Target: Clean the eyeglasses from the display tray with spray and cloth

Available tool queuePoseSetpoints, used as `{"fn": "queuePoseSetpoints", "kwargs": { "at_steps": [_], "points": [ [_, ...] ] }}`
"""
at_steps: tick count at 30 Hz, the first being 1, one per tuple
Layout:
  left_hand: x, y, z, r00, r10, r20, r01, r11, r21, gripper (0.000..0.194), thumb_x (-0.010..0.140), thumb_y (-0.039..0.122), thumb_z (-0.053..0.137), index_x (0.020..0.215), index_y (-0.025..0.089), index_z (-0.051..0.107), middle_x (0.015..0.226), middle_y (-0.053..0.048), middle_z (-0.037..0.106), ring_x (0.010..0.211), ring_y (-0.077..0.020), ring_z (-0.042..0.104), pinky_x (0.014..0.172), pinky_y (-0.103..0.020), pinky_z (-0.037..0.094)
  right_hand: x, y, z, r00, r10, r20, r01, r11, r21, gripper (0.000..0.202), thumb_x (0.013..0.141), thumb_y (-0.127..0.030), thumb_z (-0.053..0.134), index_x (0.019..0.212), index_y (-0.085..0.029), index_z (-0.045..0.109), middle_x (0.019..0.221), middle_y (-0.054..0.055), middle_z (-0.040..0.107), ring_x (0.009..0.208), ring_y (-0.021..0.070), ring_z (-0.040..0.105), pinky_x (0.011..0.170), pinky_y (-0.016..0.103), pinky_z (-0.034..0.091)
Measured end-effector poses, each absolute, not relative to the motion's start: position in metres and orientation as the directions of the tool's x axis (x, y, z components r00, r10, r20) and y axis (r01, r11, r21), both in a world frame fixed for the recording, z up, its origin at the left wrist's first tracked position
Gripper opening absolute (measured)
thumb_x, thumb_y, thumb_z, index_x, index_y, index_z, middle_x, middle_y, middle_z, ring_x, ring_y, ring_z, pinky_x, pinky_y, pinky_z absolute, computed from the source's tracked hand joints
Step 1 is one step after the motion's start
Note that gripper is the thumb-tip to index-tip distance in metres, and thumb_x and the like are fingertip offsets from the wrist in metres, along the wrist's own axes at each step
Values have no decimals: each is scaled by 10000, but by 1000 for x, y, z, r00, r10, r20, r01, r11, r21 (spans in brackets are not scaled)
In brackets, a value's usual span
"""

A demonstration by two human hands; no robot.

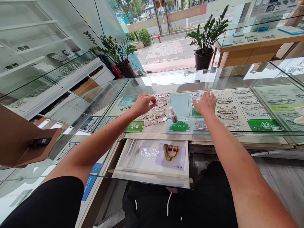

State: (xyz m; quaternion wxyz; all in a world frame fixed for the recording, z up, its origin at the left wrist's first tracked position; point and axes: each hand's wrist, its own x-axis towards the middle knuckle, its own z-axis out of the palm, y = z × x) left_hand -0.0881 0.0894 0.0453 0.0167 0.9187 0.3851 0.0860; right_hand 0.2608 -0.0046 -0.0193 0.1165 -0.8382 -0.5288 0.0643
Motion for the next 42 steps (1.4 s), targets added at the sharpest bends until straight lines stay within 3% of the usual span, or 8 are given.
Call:
{"fn": "queuePoseSetpoints", "kwargs": {
  "at_steps": [15,23,33,42],
  "points": [
    [-63,125,49,697,703,140,708,-706,19,185,932,222,618,1030,223,775,1016,-81,818,1102,-341,681,1028,-510,441,262,-1,-24,440,897,44,869,-413,-271,1000,1027,-703,294,1688,44,233,1789,269,228,1662,423,192,1352,562,166],
    [-51,162,57,640,735,225,761,-646,-56,255,936,266,602,1003,183,834,1037,-129,779,1105,-353,646,968,-509,464,258,-2,-21,456,888,54,864,-427,-268,982,1030,-686,303,1686,43,255,1790,245,250,1662,408,200,1352,551,172],
    [-42,192,52,603,789,120,798,-597,-79,217,894,257,658,960,232,863,1000,-122,775,1124,-370,614,1007,-526,442,257,-1,-20,457,888,43,865,-433,-253,976,1034,-681,292,1693,38,248,1793,241,248,1660,410,207,1349,550,174],
    [-45,190,47,638,762,108,770,-631,-97,237,909,320,657,1017,240,852,1095,-127,769,1168,-369,589,1039,-540,448,257,-2,-19,460,886,58,867,-434,-247,961,1035,-670,307,1682,39,279,1784,239,274,1652,414,227,1341,549,195]
  ]
}}
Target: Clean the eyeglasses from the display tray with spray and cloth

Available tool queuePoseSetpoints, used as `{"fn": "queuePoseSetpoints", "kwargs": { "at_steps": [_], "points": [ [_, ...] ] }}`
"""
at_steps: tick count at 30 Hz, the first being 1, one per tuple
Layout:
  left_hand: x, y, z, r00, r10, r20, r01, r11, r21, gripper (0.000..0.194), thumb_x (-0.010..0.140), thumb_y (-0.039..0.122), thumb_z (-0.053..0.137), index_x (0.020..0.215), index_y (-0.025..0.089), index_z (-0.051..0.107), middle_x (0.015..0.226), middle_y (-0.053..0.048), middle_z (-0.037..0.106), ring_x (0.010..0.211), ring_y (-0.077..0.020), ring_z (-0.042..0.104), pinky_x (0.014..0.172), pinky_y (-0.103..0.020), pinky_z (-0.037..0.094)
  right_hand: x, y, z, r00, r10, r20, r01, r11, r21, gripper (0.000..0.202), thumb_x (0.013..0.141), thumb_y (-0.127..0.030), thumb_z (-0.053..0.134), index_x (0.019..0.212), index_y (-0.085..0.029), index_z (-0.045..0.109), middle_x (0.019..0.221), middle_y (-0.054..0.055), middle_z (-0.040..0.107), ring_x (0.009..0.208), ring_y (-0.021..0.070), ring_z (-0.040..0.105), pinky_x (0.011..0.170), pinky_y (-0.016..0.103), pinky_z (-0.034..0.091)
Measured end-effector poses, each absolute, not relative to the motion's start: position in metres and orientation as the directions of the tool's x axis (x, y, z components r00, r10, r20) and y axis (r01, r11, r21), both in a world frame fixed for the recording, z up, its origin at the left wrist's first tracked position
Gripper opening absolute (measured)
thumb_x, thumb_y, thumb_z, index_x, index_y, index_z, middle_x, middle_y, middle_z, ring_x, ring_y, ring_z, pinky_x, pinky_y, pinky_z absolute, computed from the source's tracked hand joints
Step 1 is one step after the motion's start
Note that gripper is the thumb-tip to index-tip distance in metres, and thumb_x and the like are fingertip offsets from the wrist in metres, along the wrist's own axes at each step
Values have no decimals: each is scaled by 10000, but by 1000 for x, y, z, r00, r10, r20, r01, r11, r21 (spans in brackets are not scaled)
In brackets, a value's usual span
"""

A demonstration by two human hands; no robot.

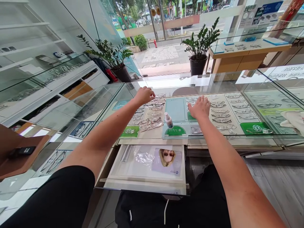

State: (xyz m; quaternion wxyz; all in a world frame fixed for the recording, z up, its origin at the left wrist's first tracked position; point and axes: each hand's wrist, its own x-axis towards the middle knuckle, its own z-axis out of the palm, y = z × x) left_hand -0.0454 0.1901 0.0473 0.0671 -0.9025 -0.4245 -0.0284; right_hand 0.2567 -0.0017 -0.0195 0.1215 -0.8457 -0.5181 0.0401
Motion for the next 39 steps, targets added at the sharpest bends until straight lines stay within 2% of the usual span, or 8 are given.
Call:
{"fn": "queuePoseSetpoints", "kwargs": {
  "at_steps": [3,7,13,16,28,39],
  "points": [
    [-43,188,47,652,748,125,758,-646,-87,217,894,288,647,954,236,849,1159,-133,769,1186,-374,586,1051,-557,452,256,-2,-19,463,885,49,865,-438,-244,960,1037,-667,299,1686,39,268,1787,238,268,1655,406,222,1344,542,191],
    [-41,188,49,697,707,121,716,-696,-58,181,850,270,664,887,261,841,1188,-91,800,1192,-364,591,1060,-555,461,256,-2,-19,461,886,56,865,-434,-252,947,1036,-661,296,1683,30,272,1781,249,274,1653,401,222,1342,545,186],
    [-39,192,52,724,685,83,689,-724,-26,165,831,278,672,851,275,835,1032,-78,839,1171,-359,614,1071,-546,459,257,0,-21,461,885,61,865,-433,-255,952,1032,-675,295,1678,24,279,1773,260,279,1648,404,226,1340,546,181],
    [-39,194,54,728,682,67,684,-729,-20,173,830,288,671,849,268,842,1020,-85,836,1177,-359,614,1090,-550,440,258,0,-21,460,886,53,865,-434,-252,959,1031,-681,286,1680,25,274,1777,260,269,1650,405,218,1340,547,180],
    [-39,191,54,724,689,35,690,-723,-40,134,837,312,716,851,272,843,1268,-79,781,1231,-373,555,1075,-554,419,257,-1,-18,466,883,47,862,-442,-248,956,1033,-677,289,1681,26,286,1780,250,272,1650,407,225,1336,544,194],
    [-30,190,53,695,712,98,718,-695,-37,131,857,292,705,835,257,829,1243,-100,777,1243,-395,557,1076,-583,419,256,-1,-18,471,880,55,863,-447,-237,943,1035,-669,277,1679,20,293,1774,252,287,1646,405,239,1335,539,193]
  ]
}}
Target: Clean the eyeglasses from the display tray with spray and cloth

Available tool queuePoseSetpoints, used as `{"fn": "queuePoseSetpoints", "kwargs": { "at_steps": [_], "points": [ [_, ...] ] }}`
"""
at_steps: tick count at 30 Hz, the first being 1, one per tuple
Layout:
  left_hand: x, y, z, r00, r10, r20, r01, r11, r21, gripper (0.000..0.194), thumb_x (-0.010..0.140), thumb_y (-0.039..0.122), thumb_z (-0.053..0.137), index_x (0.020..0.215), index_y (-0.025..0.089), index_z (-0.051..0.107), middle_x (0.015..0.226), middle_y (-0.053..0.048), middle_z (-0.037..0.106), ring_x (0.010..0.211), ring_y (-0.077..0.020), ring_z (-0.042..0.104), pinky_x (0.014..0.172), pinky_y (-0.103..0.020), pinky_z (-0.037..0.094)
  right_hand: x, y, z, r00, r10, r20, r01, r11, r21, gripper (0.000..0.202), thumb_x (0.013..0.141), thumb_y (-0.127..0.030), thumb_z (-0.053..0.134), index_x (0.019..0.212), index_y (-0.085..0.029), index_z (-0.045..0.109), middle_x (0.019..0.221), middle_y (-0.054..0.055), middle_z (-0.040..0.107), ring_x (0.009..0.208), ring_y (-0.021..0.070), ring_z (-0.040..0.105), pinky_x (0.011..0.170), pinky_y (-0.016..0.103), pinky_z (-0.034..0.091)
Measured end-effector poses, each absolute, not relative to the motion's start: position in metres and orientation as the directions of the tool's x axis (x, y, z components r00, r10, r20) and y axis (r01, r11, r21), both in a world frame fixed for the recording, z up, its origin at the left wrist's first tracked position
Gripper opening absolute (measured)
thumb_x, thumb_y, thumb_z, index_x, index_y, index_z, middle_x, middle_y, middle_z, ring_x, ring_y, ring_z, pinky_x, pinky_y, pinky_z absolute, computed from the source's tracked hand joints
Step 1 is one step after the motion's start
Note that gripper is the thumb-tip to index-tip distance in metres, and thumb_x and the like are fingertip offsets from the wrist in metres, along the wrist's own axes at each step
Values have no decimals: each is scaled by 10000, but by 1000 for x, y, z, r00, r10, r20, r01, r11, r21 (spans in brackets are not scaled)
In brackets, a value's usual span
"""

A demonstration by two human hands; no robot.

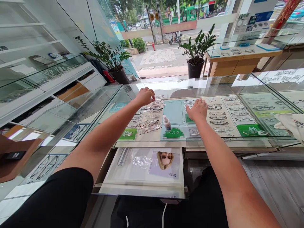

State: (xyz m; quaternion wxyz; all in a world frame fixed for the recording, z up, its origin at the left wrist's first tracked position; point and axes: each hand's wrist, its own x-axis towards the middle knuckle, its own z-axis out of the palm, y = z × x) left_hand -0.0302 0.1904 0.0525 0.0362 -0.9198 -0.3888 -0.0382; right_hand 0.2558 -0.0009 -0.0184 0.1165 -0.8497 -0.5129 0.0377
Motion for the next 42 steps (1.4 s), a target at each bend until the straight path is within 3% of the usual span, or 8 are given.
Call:
{"fn": "queuePoseSetpoints", "kwargs": {
  "at_steps": [9,16,26,42],
  "points": [
    [-41,175,59,711,689,140,696,-718,-4,193,908,333,674,978,252,835,1293,-111,740,1237,-370,562,1085,-568,424,256,-1,-16,466,883,60,864,-439,-248,932,1031,-660,300,1666,23,310,1766,258,300,1638,412,245,1327,545,213],
    [-48,163,60,761,649,22,649,-760,-26,194,876,417,736,972,289,847,1377,-78,707,1314,-375,517,1122,-565,394,258,2,-20,469,881,70,863,-439,-248,931,1027,-667,312,1667,9,313,1759,256,314,1636,412,250,1325,554,214],
    [-50,149,58,778,623,83,626,-779,-19,205,931,373,659,956,284,842,1436,-86,675,1375,-372,489,1133,-584,377,256,0,-17,471,880,63,862,-444,-246,933,1032,-658,304,1671,22,308,1765,250,311,1636,406,255,1325,540,223],
    [-56,163,54,739,671,63,674,-739,-27,167,930,339,709,965,267,856,1399,-83,704,1335,-369,517,1125,-580,389,256,0,-17,473,879,59,861,-446,-243,920,1041,-648,302,1670,24,309,1766,246,309,1637,413,248,1329,538,222]
  ]
}}
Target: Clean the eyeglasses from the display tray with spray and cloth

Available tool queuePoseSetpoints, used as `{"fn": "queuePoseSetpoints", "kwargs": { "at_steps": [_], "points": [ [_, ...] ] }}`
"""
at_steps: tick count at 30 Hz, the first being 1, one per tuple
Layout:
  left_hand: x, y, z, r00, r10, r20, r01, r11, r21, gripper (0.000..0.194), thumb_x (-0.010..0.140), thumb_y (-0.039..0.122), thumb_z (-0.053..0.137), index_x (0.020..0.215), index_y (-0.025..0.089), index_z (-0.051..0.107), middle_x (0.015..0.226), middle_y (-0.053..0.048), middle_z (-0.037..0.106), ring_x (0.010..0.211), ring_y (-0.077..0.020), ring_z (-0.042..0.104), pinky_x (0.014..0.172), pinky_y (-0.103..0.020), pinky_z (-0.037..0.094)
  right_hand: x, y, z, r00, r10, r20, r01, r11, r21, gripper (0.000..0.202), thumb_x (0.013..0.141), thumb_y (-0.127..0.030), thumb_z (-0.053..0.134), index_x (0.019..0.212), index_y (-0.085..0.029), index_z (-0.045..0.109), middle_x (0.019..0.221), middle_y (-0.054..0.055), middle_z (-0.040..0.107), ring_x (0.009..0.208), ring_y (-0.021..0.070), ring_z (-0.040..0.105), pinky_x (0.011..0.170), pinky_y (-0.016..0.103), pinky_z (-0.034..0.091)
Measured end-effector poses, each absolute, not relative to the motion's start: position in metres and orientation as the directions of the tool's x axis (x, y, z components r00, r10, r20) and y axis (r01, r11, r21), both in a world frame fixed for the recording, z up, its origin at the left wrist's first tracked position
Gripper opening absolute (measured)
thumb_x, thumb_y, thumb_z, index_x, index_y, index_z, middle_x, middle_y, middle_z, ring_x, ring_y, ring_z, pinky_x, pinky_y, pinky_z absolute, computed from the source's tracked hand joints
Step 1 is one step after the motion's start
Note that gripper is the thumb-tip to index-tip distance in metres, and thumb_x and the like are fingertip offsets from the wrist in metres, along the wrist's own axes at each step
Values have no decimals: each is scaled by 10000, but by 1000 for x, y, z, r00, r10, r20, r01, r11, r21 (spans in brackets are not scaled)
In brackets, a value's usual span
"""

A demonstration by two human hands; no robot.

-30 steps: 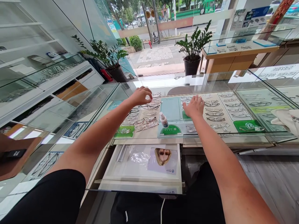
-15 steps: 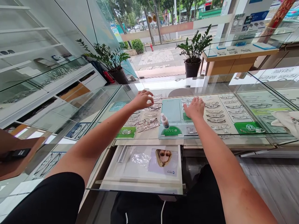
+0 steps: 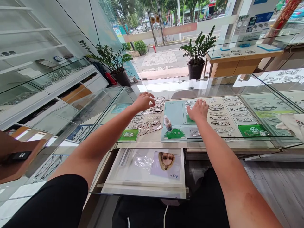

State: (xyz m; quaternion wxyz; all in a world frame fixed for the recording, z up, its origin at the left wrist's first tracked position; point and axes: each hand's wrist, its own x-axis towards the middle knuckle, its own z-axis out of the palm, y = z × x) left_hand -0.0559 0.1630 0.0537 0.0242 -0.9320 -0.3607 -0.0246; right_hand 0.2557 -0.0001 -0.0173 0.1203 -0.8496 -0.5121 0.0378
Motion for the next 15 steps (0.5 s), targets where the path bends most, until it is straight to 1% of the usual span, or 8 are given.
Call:
{"fn": "queuePoseSetpoints", "kwargs": {
  "at_steps": [7,10,12,15],
  "points": [
    [-52,166,53,730,679,74,682,-730,-29,159,934,316,709,963,258,854,1385,-89,712,1332,-370,525,1113,-573,401,255,-1,-17,473,878,72,864,-445,-237,906,1046,-646,307,1660,20,325,1753,254,327,1628,409,267,1325,535,226],
    [-55,162,55,726,683,82,686,-727,-25,189,938,352,710,1025,256,848,1413,-103,690,1355,-379,512,1125,-584,394,255,-1,-16,473,878,67,864,-448,-231,908,1048,-647,304,1663,21,323,1755,252,325,1629,408,270,1325,532,227],
    [-59,156,59,723,680,117,686,-728,-6,228,940,390,707,1071,258,840,1427,-110,673,1372,-387,497,1129,-587,389,255,-1,-17,475,877,66,862,-449,-234,911,1046,-645,309,1665,24,318,1758,252,322,1631,408,266,1327,536,227],
    [-70,148,66,732,667,138,669,-743,40,239,938,423,696,1033,257,840,1357,-103,696,1331,-378,524,1117,-568,392,256,1,-19,475,878,66,860,-447,-245,916,1041,-649,315,1664,23,317,1757,256,318,1632,410,260,1328,542,225]
  ]
}}
